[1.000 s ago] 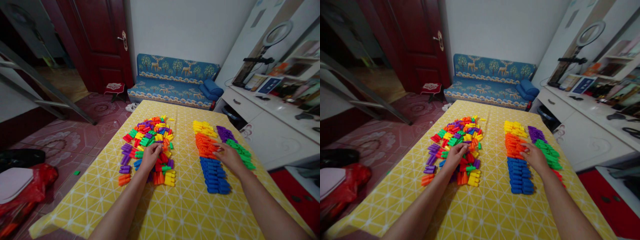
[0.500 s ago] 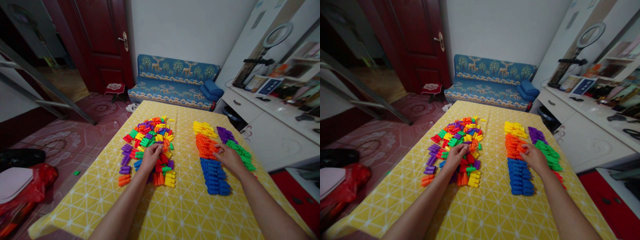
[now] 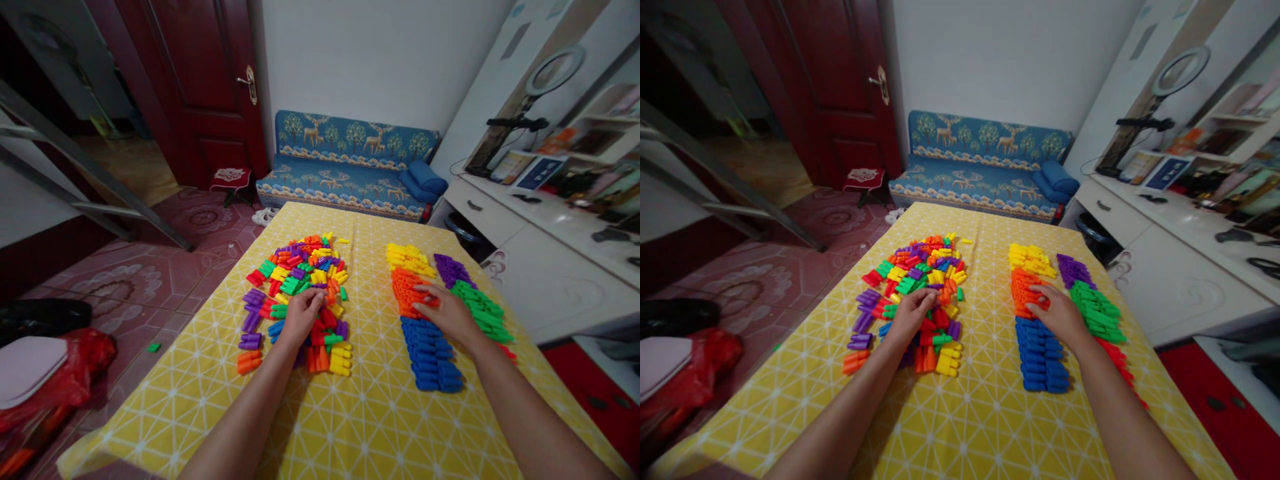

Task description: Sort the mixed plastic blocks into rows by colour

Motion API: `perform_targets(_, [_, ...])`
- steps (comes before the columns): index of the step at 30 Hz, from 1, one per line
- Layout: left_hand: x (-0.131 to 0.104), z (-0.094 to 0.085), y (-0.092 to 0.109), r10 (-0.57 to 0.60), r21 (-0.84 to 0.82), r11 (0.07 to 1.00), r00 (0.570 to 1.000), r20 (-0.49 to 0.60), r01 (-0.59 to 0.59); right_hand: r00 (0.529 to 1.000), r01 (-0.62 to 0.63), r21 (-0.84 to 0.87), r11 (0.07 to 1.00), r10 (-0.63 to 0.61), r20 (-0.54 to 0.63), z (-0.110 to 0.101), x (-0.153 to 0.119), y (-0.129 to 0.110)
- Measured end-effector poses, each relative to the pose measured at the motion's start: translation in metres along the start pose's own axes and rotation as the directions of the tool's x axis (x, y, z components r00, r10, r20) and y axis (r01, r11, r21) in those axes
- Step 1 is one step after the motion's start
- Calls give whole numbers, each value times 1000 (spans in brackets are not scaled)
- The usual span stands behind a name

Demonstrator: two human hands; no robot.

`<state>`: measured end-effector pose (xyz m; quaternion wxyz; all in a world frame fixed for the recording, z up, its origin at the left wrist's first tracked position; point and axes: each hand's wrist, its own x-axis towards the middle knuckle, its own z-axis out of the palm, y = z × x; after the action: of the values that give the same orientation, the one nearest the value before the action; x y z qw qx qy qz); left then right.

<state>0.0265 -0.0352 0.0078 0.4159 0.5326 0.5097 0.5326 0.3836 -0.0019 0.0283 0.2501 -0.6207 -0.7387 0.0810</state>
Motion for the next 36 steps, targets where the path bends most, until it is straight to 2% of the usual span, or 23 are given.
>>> perform_targets(8, [0, 0, 0, -8, -4, 1000, 1000, -3, 8, 1000, -17, -9, 1000, 17, -26, -8, -4, -1])
perform_targets(11, [2, 0, -4, 11, -3, 1000, 1000, -5, -11, 991, 8, 24, 1000, -5, -133, -11, -7, -17])
perform_targets(13, [2, 1, -2, 20, -24, 1000, 1000, -17, -20, 976, 28, 107, 994, -4, -219, -5, -12, -39])
perform_targets(15, [-1, 2, 3, 34, -59, 998, 997, -74, -38, 974, 51, 232, 971, 3, -228, 10, -19, -68])
perform_targets(19, [-12, 2, 24, 98, -94, 987, 956, -275, -128, 997, 57, 486, 872, -26, -70, 59, -31, -127])
perform_targets(21, [-17, 1, 34, 120, -88, 984, 935, -335, -158, 999, -17, 619, 786, 35, -17, 84, -32, -148])
perform_targets(23, [-18, 0, 42, 156, -54, 981, 929, -335, -185, 990, -113, 743, 659, 142, 25, 101, -28, -161])
perform_targets(25, [-14, 0, 48, 242, 49, 970, 941, -238, -237, 971, -170, 824, 541, 233, 48, 112, -22, -167])
perform_targets(27, [-7, 2, 52, 340, 198, 923, 940, -22, -330, 953, -198, 853, 484, 298, 53, 117, -17, -169])
perform_targets(29, [3, 6, 53, 378, 330, 836, 896, 232, -438, 935, -203, 866, 457, 353, 33, 121, -15, -168])
perform_targets(31, [18, 12, 50, 368, 418, 733, 829, 420, -537, 927, -184, 882, 434, 375, 9, 125, -16, -165])
perform_targets(34, [51, 18, 42, 375, 483, 604, 760, 530, -634, 933, -137, 897, 420, 358, -25, 130, -19, -161])
perform_targets(35, [64, 20, 39, 382, 506, 578, 760, 525, -640, 932, -138, 893, 429, 362, -29, 131, -19, -161])
perform_targets(36, [80, 22, 36, 374, 541, 566, 779, 504, -622, 927, -147, 887, 437, 375, -31, 131, -20, -160])
